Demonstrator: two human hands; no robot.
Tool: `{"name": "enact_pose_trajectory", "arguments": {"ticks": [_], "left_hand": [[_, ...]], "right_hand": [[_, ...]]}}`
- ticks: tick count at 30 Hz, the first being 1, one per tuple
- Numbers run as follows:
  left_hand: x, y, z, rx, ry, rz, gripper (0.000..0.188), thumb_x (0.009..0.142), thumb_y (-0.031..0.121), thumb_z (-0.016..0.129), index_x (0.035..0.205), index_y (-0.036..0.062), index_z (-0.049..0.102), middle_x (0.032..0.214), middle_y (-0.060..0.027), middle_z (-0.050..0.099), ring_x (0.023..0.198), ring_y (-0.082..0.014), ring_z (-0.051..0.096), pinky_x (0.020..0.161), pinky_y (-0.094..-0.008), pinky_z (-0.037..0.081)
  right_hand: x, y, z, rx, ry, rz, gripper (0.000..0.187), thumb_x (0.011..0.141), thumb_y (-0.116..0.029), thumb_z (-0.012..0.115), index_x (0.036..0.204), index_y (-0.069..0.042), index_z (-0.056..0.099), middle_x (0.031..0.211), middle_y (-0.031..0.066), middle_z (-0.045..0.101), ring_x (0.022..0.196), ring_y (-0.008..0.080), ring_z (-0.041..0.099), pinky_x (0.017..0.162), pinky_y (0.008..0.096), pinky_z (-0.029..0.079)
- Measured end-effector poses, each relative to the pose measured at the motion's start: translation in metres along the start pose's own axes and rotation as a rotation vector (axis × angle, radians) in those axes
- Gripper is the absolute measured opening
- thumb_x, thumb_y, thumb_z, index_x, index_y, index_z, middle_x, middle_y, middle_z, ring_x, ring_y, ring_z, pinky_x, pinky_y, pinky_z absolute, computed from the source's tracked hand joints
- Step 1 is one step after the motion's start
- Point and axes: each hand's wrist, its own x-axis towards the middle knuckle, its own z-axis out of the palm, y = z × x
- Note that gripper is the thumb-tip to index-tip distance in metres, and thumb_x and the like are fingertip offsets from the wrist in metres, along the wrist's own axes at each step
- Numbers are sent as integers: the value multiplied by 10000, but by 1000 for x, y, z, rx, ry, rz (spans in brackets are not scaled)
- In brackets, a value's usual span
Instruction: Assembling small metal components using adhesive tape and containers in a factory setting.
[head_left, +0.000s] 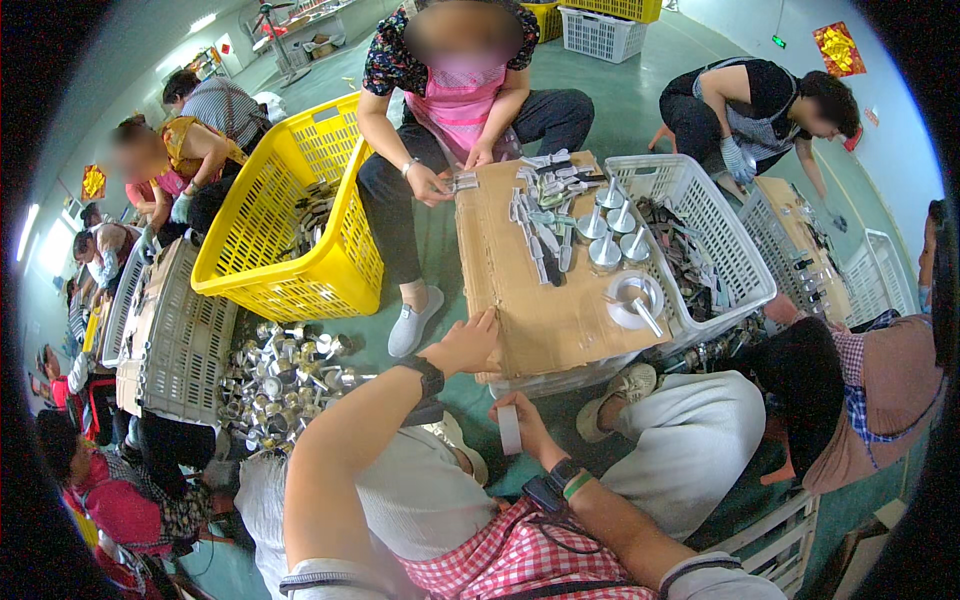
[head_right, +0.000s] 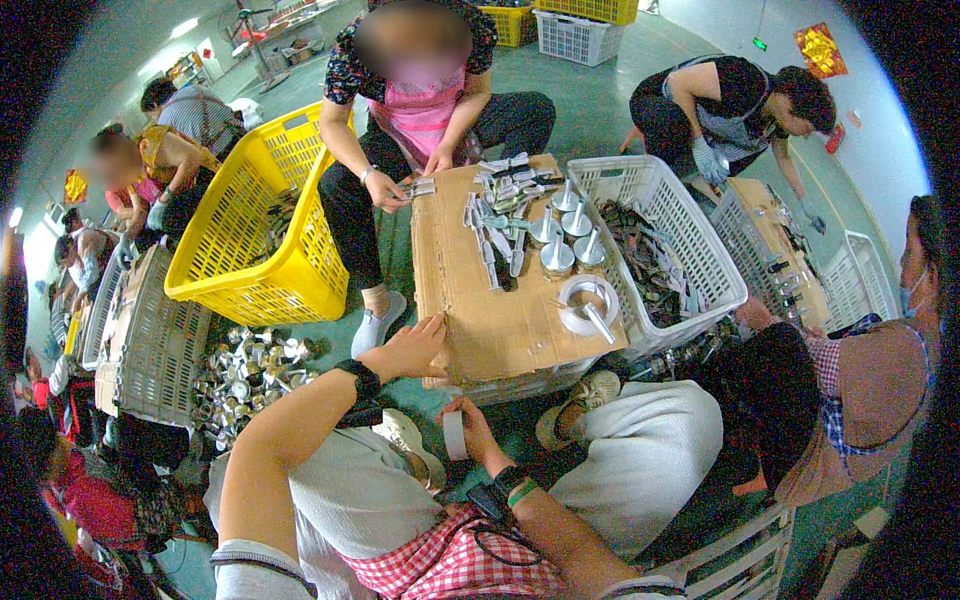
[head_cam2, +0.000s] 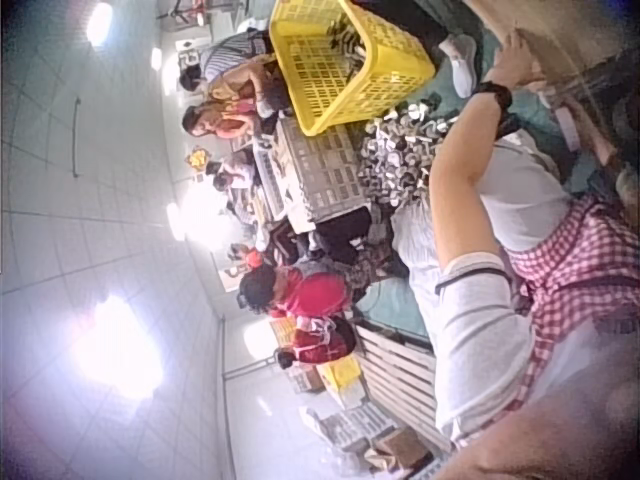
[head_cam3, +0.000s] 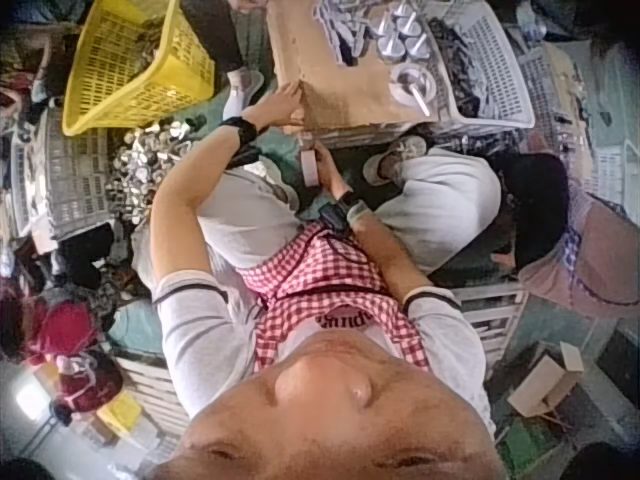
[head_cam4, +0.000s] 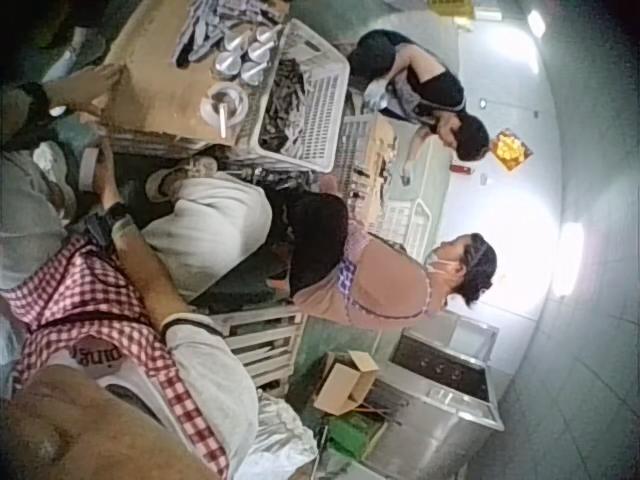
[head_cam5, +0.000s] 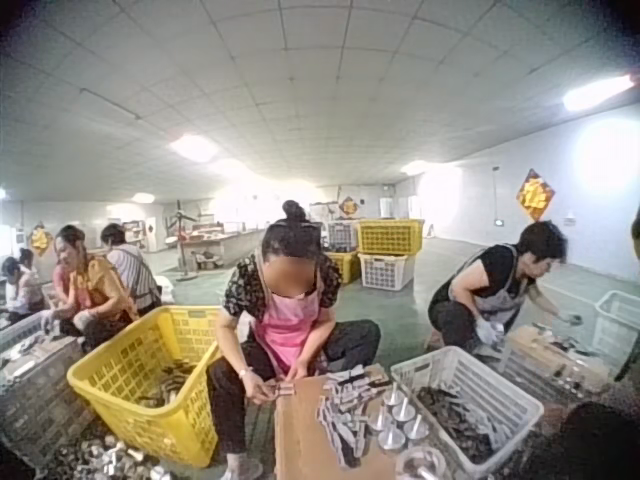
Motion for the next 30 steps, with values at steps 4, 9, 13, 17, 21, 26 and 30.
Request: {"name": "enact_pose_trajectory", "arguments": {"ticks": [4, 9, 13, 17, 21, 26, 30], "left_hand": [[0, 0, 1, -9, -4, -13, 886, 693, 488, 672, 1262, -97, 327, 1368, -257, 272, 1244, -372, 338, 891, -466, 437], [2, 1, 0, -22, -4, -14, 887, 686, 503, 682, 1254, -94, 353, 1376, -255, 270, 1252, -374, 337, 892, -488, 430], [1, 0, 1, -18, 4, -13, 891, 683, 506, 683, 1255, -94, 354, 1374, -256, 273, 1250, -374, 338, 892, -488, 430], [1, 0, 1, -18, 1, -14, 895, 682, 506, 683, 1257, -95, 353, 1375, -256, 272, 1251, -374, 337, 892, -488, 429], [2, 1, 0, -28, -9, -20, 897, 684, 501, 684, 1264, -93, 346, 1377, -256, 268, 1251, -375, 336, 898, -489, 424], [1, 0, 0, -34, -12, -29, 900, 685, 500, 685, 1269, -92, 338, 1380, -256, 264, 1252, -376, 333, 903, -491, 418], [1, 1, -1, -38, -15, -24, 898, 683, 491, 690, 1270, -91, 338, 1382, -257, 259, 1256, -375, 328, 905, -495, 413]], "right_hand": [[0, -4, 0, -92, 8, -5, 175, 815, -74, 645, 911, -93, 499, 860, 12, 569, 803, 91, 526, 744, 251, 443], [0, -6, 1, -49, 31, 18, 181, 805, -69, 657, 904, -91, 507, 861, 10, 569, 811, 90, 523, 751, 250, 440], [0, -5, 1, -89, 25, -1, 183, 803, -68, 658, 907, -92, 509, 869, 6, 567, 818, 89, 520, 753, 249, 439], [-1, -6, 2, -72, 18, 12, 182, 805, -63, 655, 910, -94, 510, 877, 4, 564, 824, 88, 520, 755, 246, 438], [0, -4, 1, -48, 34, 48, 175, 810, -63, 649, 905, -96, 506, 881, 5, 560, 829, 90, 521, 766, 245, 435], [-1, -6, 3, -5, 31, 73, 174, 817, -66, 641, 910, -94, 498, 886, 6, 558, 836, 95, 526, 770, 246, 434], [-1, -7, 3, -10, 22, 61, 172, 821, -66, 636, 910, -99, 492, 876, 4, 556, 823, 96, 524, 759, 246, 435]]}}
